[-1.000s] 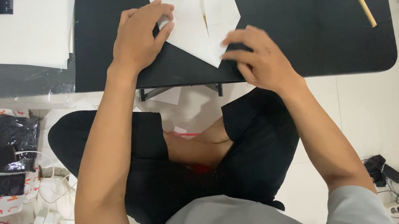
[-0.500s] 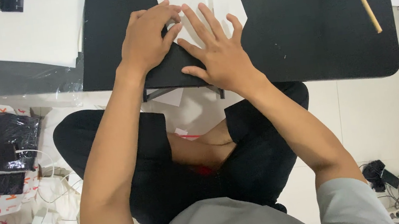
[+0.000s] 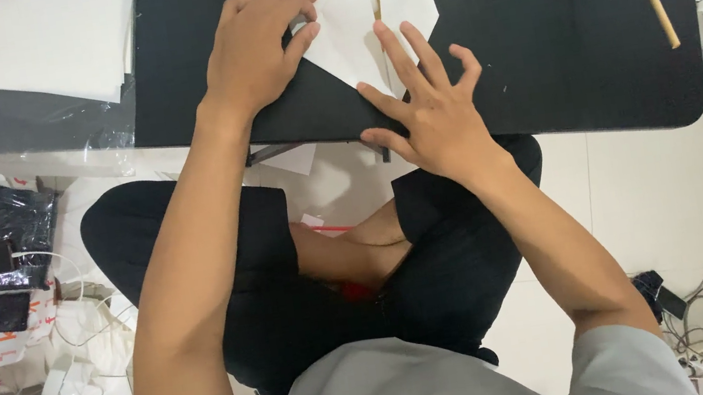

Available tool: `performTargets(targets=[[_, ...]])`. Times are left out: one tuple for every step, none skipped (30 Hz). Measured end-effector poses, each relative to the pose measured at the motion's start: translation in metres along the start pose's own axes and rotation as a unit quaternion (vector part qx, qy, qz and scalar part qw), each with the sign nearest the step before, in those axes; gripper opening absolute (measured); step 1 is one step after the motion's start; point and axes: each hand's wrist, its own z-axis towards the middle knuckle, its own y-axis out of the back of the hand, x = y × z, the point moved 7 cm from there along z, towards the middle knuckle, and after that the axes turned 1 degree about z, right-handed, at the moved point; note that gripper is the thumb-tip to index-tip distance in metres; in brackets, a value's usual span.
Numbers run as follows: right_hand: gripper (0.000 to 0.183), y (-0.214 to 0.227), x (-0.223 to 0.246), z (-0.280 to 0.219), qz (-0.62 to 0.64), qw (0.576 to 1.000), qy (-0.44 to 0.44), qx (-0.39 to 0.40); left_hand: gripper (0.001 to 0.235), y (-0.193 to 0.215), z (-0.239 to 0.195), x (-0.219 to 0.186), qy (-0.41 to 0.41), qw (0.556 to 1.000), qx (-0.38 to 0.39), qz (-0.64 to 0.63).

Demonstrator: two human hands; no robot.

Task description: Assembling a paper bag by folding paper and applying glue with a brush.

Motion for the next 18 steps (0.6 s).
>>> performTargets(targets=[[0.051, 0.002, 0.000, -0.003, 0.003, 1.000, -0.002, 0.000, 0.006, 0.000, 0.000, 0.000, 0.003, 1.000, 0.001, 0.002], [0.051, 0.005, -0.001, -0.006, 0.005, 1.000, -0.005, 0.000, 0.005, 0.000, 0.000, 0.000, 0.005, 1.000, 0.002, 0.005], [0.051, 0.004, -0.002, -0.009, 0.006, 1.000, -0.006, 0.000, 0.005, -0.001, 0.000, 0.001, 0.005, 1.000, 0.003, 0.004], [0.048, 0.004, -0.003, -0.012, 0.012, 1.000, -0.007, -0.003, 0.005, -0.002, 0.000, 0.002, 0.004, 1.000, 0.003, 0.013], [0.047, 0.003, -0.005, -0.016, 0.019, 1.000, -0.008, -0.006, 0.004, -0.004, -0.001, 0.002, 0.003, 1.000, 0.004, 0.022], [0.047, 0.007, -0.004, -0.017, 0.019, 1.000, -0.009, -0.006, 0.004, -0.003, 0.000, 0.002, 0.002, 1.000, 0.005, 0.021], [0.045, 0.012, -0.003, -0.018, 0.028, 0.999, -0.014, -0.010, 0.003, -0.003, 0.000, 0.002, 0.002, 1.000, 0.005, 0.014], [0.043, 0.016, -0.002, -0.019, 0.036, 0.999, -0.018, -0.014, 0.003, -0.003, 0.000, 0.002, 0.003, 1.000, 0.006, 0.008], [0.043, 0.017, -0.003, -0.021, 0.036, 0.999, -0.019, -0.014, 0.003, -0.002, 0.000, 0.000, 0.002, 1.000, 0.006, 0.008], [0.043, 0.017, -0.004, -0.022, 0.035, 0.999, -0.020, -0.014, 0.003, -0.001, 0.000, -0.001, 0.001, 1.000, 0.003, 0.005], [0.044, 0.017, -0.004, -0.023, 0.035, 0.999, -0.021, -0.013, 0.003, 0.000, 0.000, -0.002, -0.001, 1.000, -0.001, 0.003], [0.044, 0.019, -0.005, -0.023, 0.034, 0.999, -0.021, -0.013, 0.003, 0.000, 0.000, -0.002, -0.002, 1.000, -0.001, 0.003], [0.043, 0.021, -0.004, -0.023, 0.050, 0.999, -0.017, -0.015, 0.002, -0.001, 0.000, -0.001, 0.003, 1.000, 0.003, 0.005], [0.042, 0.022, -0.004, -0.022, 0.064, 0.998, -0.012, -0.018, 0.003, -0.001, 0.001, 0.000, 0.007, 1.000, 0.006, 0.009], [0.042, 0.021, -0.010, -0.021, 0.063, 0.998, -0.012, -0.020, 0.003, -0.002, 0.000, 0.001, 0.005, 1.000, 0.005, 0.010], [0.035, 0.021, -0.017, -0.020, 0.113, 0.993, -0.018, -0.028, 0.006, -0.003, 0.000, 0.002, 0.006, 1.000, 0.010, 0.012], [0.034, 0.020, -0.025, -0.019, 0.163, 0.986, -0.023, -0.037, 0.010, -0.005, 0.000, 0.004, 0.008, 1.000, 0.016, 0.015], [0.034, 0.024, -0.032, -0.011, 0.163, 0.986, -0.023, -0.037, 0.010, -0.002, 0.000, 0.002, 0.007, 1.000, 0.015, 0.015]])
